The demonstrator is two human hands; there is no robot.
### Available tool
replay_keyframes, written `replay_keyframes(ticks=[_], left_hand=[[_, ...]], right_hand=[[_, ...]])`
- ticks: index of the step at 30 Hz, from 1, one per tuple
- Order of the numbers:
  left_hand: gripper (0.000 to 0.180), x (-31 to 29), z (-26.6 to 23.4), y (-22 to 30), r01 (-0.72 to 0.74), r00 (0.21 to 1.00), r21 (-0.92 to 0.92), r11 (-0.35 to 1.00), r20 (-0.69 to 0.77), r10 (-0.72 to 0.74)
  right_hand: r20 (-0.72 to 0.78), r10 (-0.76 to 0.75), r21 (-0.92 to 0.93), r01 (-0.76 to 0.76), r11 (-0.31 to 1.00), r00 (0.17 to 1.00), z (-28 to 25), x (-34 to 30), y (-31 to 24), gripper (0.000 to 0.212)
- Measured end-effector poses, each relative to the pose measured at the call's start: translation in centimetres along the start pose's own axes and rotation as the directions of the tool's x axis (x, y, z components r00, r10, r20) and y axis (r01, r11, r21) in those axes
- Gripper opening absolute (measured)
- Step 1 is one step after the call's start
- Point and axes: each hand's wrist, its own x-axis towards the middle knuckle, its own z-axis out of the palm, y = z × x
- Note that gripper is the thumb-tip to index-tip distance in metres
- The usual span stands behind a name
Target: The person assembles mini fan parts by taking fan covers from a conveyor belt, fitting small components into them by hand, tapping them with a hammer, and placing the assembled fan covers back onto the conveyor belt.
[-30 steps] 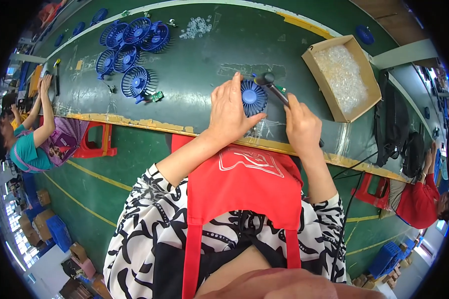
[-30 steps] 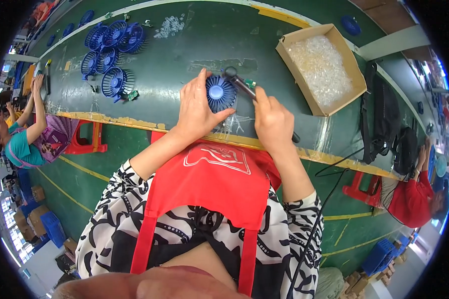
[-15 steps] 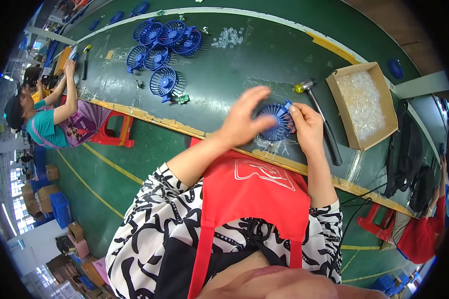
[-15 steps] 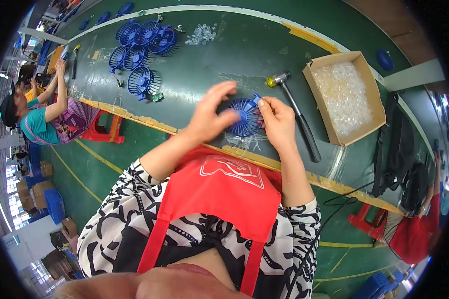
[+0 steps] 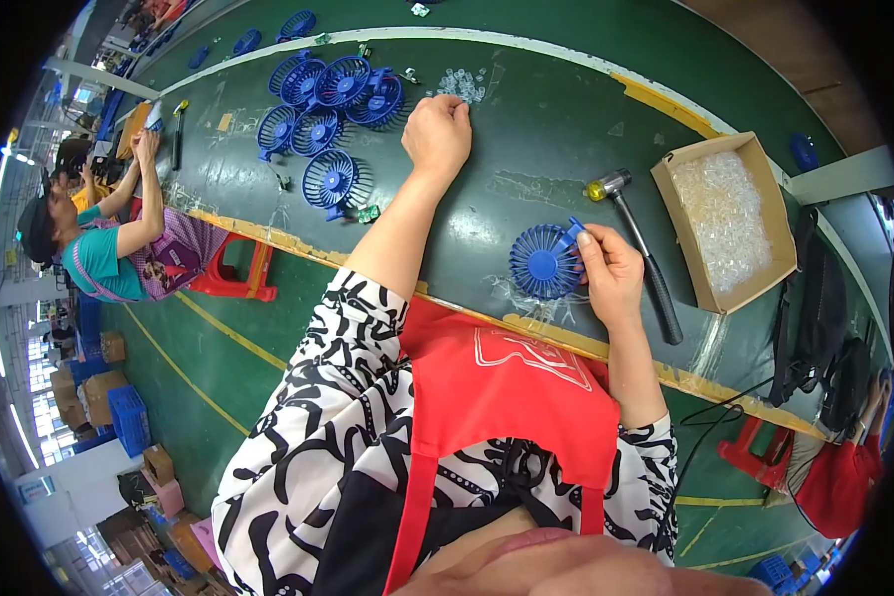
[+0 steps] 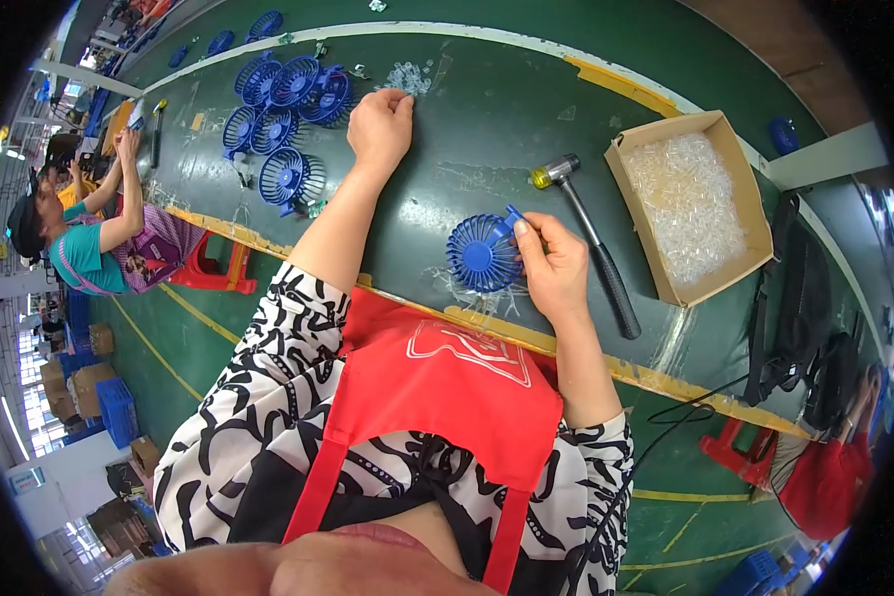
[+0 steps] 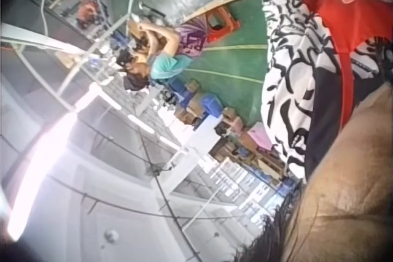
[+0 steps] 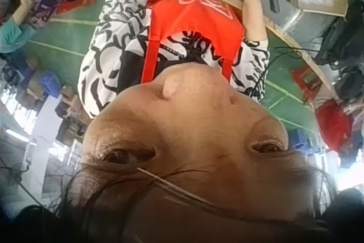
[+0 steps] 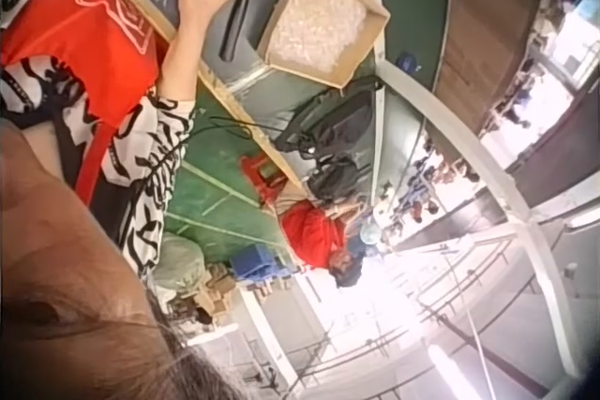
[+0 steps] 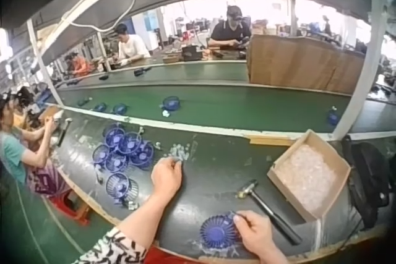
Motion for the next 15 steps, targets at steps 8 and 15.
replay_keyframes(ticks=[8,15], left_hand=[[0.022,-6.0,-3.4,0.5,0.133,0.958,-0.573,0.808,0.285,0.044],[0.022,-10.8,-7.8,2.9,0.798,0.561,-0.545,0.259,0.828,0.014]], right_hand=[[0.006,0.015,0.004,-0.015,1.0,1.0,-0.4,-0.2,0.0,0.02],[0.14,0.144,0.117,-0.161,0.98,0.98,-0.5,0.2,-1.3,0.021]])
